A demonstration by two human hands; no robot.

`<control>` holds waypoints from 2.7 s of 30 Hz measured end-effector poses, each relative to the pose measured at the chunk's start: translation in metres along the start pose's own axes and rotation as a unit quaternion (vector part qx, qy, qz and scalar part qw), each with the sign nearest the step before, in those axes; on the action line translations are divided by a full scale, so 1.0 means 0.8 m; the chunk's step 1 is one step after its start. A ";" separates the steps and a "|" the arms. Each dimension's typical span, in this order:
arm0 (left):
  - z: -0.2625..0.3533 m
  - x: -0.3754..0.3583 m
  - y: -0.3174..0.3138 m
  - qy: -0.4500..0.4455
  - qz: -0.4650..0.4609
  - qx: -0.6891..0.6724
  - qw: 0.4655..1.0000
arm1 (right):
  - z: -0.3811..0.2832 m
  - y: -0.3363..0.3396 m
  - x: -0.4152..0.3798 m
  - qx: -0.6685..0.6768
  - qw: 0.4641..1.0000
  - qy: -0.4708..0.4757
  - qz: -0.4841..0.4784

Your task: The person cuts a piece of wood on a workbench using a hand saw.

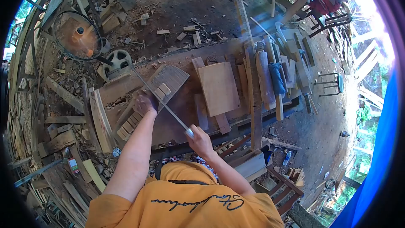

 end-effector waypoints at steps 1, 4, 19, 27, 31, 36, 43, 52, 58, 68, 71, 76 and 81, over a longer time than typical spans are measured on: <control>0.008 -0.001 0.015 0.001 -0.003 -0.001 1.000 | 0.004 0.008 -0.010 -0.003 1.000 -0.001 -0.001; 0.020 -0.006 0.055 0.021 -0.050 0.013 0.998 | 0.004 0.008 -0.012 -0.012 1.000 -0.008 -0.010; 0.037 0.000 0.097 0.026 -0.044 0.002 0.999 | -0.017 -0.029 0.034 0.041 0.999 -0.011 -0.002; 0.057 0.001 0.139 0.059 -0.016 -0.045 0.997 | -0.053 -0.005 0.034 0.077 0.996 -0.003 0.043; 0.056 -0.002 0.148 0.042 -0.029 -0.090 0.995 | -0.042 0.023 0.018 0.072 0.994 -0.039 0.069; 0.056 -0.005 0.148 0.022 0.003 -0.068 0.997 | -0.011 0.027 0.008 0.033 0.998 -0.039 0.045; 0.052 -0.002 0.125 -0.001 -0.010 -0.037 0.999 | -0.004 0.036 -0.002 0.020 0.998 -0.046 0.029; 0.023 0.001 0.078 -0.065 -0.035 -0.084 0.994 | 0.020 -0.029 0.055 0.092 0.994 -0.033 0.046; -0.014 0.024 -0.038 -0.110 0.182 -0.123 0.969 | -0.009 -0.003 0.051 0.044 0.996 0.037 0.073; 0.044 0.006 0.116 -0.049 0.009 -0.076 0.996 | -0.045 0.067 0.013 0.071 0.990 0.056 0.111; 0.043 0.001 0.128 -0.087 0.019 -0.113 0.990 | -0.042 0.090 -0.007 0.142 0.983 -0.012 0.117; 0.024 0.000 0.171 -0.206 -0.044 -0.168 0.963 | -0.023 0.099 -0.049 0.174 0.967 -0.134 0.130; 0.001 -0.012 0.149 -0.253 -0.027 -0.119 0.960 | -0.004 0.101 -0.085 0.134 0.971 -0.149 0.133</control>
Point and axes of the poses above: each hand's wrist, its own x-axis towards the middle knuckle, its own y-axis out of the back of the hand, z = x × y, the point moved 2 cm from there along x, towards the middle knuckle, and after that the axes turned 12 degrees about z, right-handed, at the moved point
